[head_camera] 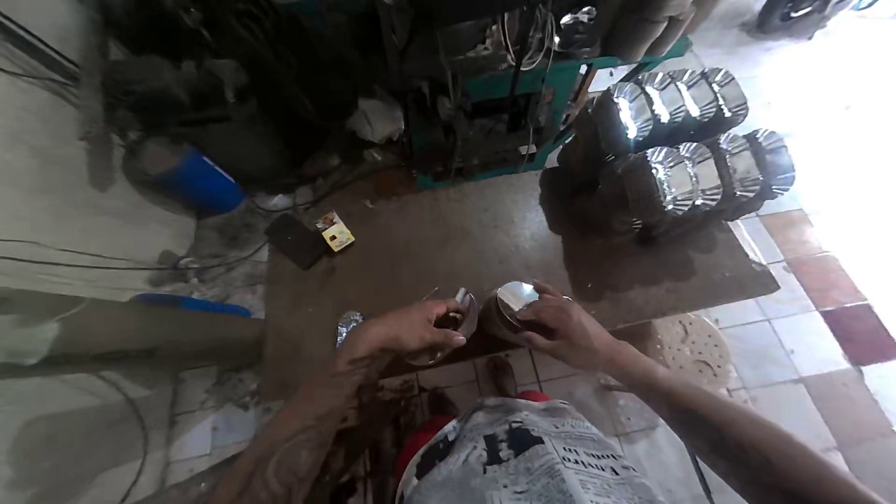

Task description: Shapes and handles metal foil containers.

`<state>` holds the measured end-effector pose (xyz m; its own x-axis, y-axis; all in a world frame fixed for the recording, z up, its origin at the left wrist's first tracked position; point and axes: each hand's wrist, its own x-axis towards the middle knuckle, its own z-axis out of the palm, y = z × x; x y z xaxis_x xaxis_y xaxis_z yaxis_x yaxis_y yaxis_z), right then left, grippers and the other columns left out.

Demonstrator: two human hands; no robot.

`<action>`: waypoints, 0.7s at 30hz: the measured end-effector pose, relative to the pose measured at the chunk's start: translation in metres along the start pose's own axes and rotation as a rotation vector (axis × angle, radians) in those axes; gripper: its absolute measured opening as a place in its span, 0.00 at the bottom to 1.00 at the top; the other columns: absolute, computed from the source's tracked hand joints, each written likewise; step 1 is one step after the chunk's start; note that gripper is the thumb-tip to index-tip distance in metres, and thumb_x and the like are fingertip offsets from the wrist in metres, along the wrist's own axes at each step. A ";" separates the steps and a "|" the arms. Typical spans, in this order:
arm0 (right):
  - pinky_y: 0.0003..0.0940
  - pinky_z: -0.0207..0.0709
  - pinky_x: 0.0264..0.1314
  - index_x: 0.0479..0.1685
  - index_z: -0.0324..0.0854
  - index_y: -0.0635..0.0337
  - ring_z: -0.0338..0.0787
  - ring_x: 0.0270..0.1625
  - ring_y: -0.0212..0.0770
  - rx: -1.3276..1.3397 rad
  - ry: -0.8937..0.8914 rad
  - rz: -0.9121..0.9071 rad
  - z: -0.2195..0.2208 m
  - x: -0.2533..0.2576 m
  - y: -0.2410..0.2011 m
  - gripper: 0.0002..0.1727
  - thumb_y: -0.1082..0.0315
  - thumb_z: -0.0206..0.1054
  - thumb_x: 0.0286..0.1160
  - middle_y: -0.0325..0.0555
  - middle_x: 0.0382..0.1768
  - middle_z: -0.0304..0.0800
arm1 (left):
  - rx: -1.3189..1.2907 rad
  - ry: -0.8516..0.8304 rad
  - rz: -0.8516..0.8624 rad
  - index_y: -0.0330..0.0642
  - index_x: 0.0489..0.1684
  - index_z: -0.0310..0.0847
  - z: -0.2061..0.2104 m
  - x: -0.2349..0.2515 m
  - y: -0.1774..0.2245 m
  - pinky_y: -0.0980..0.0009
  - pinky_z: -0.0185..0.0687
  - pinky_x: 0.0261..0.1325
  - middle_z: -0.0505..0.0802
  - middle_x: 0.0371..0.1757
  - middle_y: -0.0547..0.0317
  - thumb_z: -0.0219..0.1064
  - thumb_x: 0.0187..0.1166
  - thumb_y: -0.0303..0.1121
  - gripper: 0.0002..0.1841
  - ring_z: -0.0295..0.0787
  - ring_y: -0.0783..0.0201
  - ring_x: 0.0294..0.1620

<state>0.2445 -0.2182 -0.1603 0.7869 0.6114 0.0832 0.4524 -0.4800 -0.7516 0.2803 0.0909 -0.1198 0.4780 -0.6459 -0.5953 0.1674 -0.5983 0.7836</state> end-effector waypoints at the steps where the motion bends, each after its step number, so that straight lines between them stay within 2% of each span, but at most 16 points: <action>1: 0.51 0.60 0.90 0.55 0.89 0.65 0.91 0.63 0.46 -0.009 0.008 0.006 0.002 -0.001 -0.001 0.17 0.63 0.71 0.74 0.52 0.51 0.95 | -0.014 -0.003 -0.006 0.45 0.80 0.71 0.000 0.000 0.000 0.69 0.84 0.57 0.89 0.57 0.55 0.66 0.85 0.35 0.24 0.87 0.71 0.48; 4: 0.52 0.61 0.89 0.54 0.89 0.64 0.91 0.62 0.47 -0.050 0.018 -0.002 0.003 0.000 -0.004 0.18 0.67 0.73 0.64 0.50 0.51 0.95 | -0.043 -0.006 -0.017 0.45 0.79 0.71 -0.003 0.001 0.001 0.70 0.84 0.59 0.90 0.59 0.56 0.67 0.84 0.33 0.24 0.87 0.72 0.50; 8: 0.53 0.59 0.90 0.53 0.89 0.64 0.91 0.61 0.47 -0.050 0.012 -0.004 0.004 0.001 -0.003 0.18 0.67 0.72 0.64 0.50 0.50 0.95 | 0.019 0.033 -0.022 0.46 0.78 0.72 -0.004 0.001 0.001 0.69 0.83 0.59 0.90 0.56 0.56 0.68 0.83 0.35 0.24 0.87 0.71 0.50; 10: 0.55 0.58 0.90 0.52 0.89 0.64 0.92 0.60 0.46 -0.076 0.018 -0.023 0.006 0.002 -0.002 0.17 0.66 0.71 0.65 0.49 0.48 0.95 | 0.160 0.159 -0.082 0.48 0.83 0.68 0.005 0.000 0.007 0.57 0.83 0.63 0.89 0.59 0.50 0.70 0.82 0.36 0.29 0.88 0.60 0.55; 12: 0.60 0.60 0.88 0.51 0.89 0.63 0.92 0.59 0.49 -0.163 0.042 -0.039 0.007 0.003 -0.004 0.17 0.64 0.68 0.68 0.49 0.48 0.95 | 0.345 0.339 -0.147 0.50 0.86 0.65 0.024 -0.001 0.017 0.46 0.84 0.62 0.90 0.58 0.45 0.67 0.79 0.39 0.32 0.90 0.50 0.57; 14: 0.66 0.69 0.79 0.51 0.89 0.64 0.93 0.56 0.55 -0.315 0.112 -0.103 0.003 0.003 -0.018 0.15 0.67 0.65 0.69 0.52 0.48 0.95 | 0.437 0.492 -0.173 0.44 0.84 0.66 0.049 -0.012 0.033 0.38 0.80 0.61 0.90 0.54 0.37 0.59 0.85 0.38 0.27 0.88 0.38 0.58; 15: 0.62 0.77 0.69 0.49 0.90 0.64 0.93 0.53 0.55 -0.373 0.194 -0.165 -0.003 0.004 -0.028 0.15 0.69 0.63 0.69 0.52 0.48 0.96 | 0.447 0.587 -0.142 0.40 0.82 0.69 0.061 -0.022 0.041 0.38 0.80 0.61 0.90 0.55 0.34 0.55 0.87 0.35 0.25 0.88 0.36 0.58; 16: 0.54 0.82 0.60 0.47 0.90 0.64 0.93 0.50 0.54 -0.381 0.279 -0.230 -0.011 0.006 -0.037 0.14 0.69 0.61 0.70 0.52 0.49 0.96 | 0.434 0.765 -0.046 0.35 0.73 0.76 0.076 -0.033 0.045 0.41 0.84 0.56 0.91 0.51 0.35 0.54 0.85 0.31 0.21 0.91 0.38 0.53; 17: 0.47 0.83 0.55 0.48 0.89 0.63 0.91 0.49 0.50 -0.316 0.339 -0.283 -0.019 0.009 -0.047 0.14 0.70 0.59 0.74 0.52 0.49 0.95 | 0.363 0.988 0.093 0.32 0.65 0.83 0.091 -0.045 0.047 0.48 0.86 0.54 0.92 0.48 0.39 0.54 0.81 0.29 0.19 0.92 0.46 0.50; 18: 0.41 0.79 0.58 0.55 0.85 0.62 0.88 0.52 0.44 -0.167 0.342 -0.308 -0.026 0.013 -0.056 0.14 0.68 0.56 0.81 0.49 0.51 0.92 | 0.204 1.182 0.249 0.31 0.60 0.86 0.106 -0.057 0.048 0.58 0.86 0.57 0.94 0.49 0.45 0.54 0.76 0.26 0.20 0.92 0.56 0.51; 19: 0.35 0.76 0.66 0.62 0.81 0.58 0.86 0.58 0.34 0.055 0.289 -0.293 -0.028 0.018 -0.065 0.15 0.65 0.54 0.88 0.43 0.55 0.90 | -0.053 1.278 0.391 0.32 0.59 0.86 0.120 -0.069 0.050 0.67 0.83 0.62 0.94 0.51 0.55 0.52 0.75 0.25 0.20 0.89 0.68 0.55; 20: 0.28 0.77 0.71 0.66 0.80 0.54 0.86 0.61 0.24 0.344 0.215 -0.236 -0.022 0.023 -0.075 0.16 0.65 0.54 0.89 0.34 0.57 0.89 | -0.337 1.311 0.501 0.38 0.57 0.85 0.134 -0.078 0.050 0.75 0.85 0.63 0.94 0.52 0.69 0.51 0.76 0.25 0.18 0.88 0.79 0.56; 21: 0.25 0.84 0.64 0.64 0.83 0.52 0.90 0.55 0.22 0.670 0.151 -0.134 -0.009 0.028 -0.090 0.16 0.69 0.54 0.87 0.30 0.53 0.92 | -0.594 1.325 0.561 0.43 0.55 0.85 0.146 -0.083 0.048 0.76 0.87 0.60 0.95 0.50 0.75 0.50 0.74 0.23 0.19 0.90 0.83 0.53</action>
<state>0.2299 -0.1641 -0.0844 0.8139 0.5212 0.2568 0.2314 0.1147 -0.9661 0.1228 0.0466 -0.0591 0.9330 0.3417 0.1130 -0.1352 0.0418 0.9899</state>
